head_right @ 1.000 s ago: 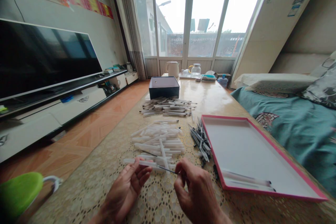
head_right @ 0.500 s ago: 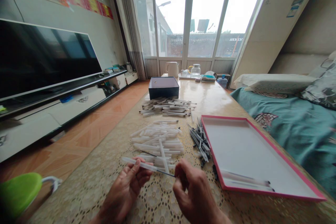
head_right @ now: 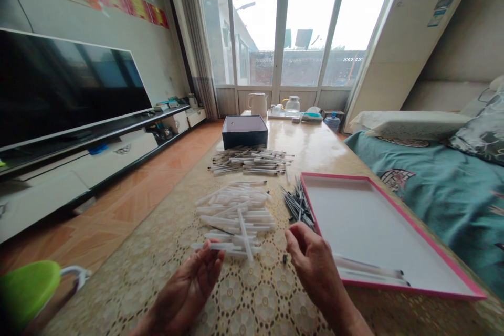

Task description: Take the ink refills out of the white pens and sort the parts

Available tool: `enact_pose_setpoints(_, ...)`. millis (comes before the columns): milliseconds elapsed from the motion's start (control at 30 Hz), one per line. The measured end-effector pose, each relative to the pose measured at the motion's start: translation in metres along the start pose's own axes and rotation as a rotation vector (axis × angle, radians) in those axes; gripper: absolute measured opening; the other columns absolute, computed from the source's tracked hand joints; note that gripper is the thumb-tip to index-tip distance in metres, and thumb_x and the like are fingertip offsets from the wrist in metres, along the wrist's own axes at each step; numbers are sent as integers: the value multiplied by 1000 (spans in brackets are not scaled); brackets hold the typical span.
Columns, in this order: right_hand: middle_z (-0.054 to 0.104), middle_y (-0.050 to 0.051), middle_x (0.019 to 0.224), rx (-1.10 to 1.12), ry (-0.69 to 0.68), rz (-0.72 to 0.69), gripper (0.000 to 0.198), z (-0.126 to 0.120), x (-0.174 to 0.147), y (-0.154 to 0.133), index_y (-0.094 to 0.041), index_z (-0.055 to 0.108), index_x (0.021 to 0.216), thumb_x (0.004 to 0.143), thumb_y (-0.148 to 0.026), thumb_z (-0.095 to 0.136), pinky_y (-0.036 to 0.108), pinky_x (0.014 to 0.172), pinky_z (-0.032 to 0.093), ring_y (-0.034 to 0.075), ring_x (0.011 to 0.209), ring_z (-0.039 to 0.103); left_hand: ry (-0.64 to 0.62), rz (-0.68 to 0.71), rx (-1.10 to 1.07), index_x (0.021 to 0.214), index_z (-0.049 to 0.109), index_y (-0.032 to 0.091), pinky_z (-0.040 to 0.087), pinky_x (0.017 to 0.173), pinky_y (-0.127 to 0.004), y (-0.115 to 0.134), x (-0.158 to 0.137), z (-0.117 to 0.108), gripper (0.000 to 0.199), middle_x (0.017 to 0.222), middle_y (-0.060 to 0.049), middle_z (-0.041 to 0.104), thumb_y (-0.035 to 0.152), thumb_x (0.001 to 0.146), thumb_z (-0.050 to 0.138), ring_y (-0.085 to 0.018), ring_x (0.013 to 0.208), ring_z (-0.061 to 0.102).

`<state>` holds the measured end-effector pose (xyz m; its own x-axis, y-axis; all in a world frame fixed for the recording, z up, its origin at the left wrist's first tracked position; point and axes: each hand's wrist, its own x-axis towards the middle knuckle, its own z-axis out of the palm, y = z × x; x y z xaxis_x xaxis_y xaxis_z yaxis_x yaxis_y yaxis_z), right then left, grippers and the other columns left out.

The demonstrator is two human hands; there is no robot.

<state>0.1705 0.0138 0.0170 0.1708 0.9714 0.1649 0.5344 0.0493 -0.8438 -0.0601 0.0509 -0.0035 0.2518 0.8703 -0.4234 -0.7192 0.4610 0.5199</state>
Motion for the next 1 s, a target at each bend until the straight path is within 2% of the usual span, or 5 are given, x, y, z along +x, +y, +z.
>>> enact_pose_setpoints(200, 57, -2, 63, -397, -197, -20, 3, 5, -4, 14, -21, 50, 81, 78, -22, 49, 25, 55, 38, 15, 57, 55, -31, 27, 61, 80, 65, 11, 56, 64, -24, -4, -2, 0, 11, 72, -7, 71, 6, 81, 55, -15, 66, 69)
enact_pose_setpoints(400, 55, 1, 65, -497, -106, -71, 9, 18, -9, 15, -21, 43, 70, 79, -21, 46, 26, 55, 35, 16, 59, 52, -103, 48, 231, 82, 63, 13, 55, 66, -25, -7, -5, 4, 4, 72, -7, 71, 13, 77, 64, -16, 69, 69)
enact_pose_setpoints(500, 49, -2, 61, -387, -91, -65, 14, 19, -8, 5, -22, 41, 66, 80, -19, 45, 25, 52, 33, 14, 55, 47, -129, 44, 268, 82, 63, 13, 54, 68, -26, -8, -5, 3, 6, 75, -7, 72, 15, 76, 66, -17, 71, 68)
enact_pose_setpoints(733, 47, -4, 66, 293, -91, -49, 10, 30, -11, -22, -20, 49, 81, 85, -29, 49, 21, 54, 40, 12, 60, 46, -155, 40, 254, 83, 64, 14, 52, 73, -27, -9, -2, 1, 8, 79, -7, 73, 17, 76, 66, -17, 75, 68)
enact_pose_setpoints(1000, 60, 0, 74, 306, -127, -81, 6, 45, -17, -18, -19, 56, 86, 83, -24, 56, 23, 64, 47, 13, 68, 58, -150, 41, 239, 82, 65, 15, 51, 75, -28, -7, -3, 2, 5, 78, -7, 73, 17, 77, 65, -16, 74, 68)
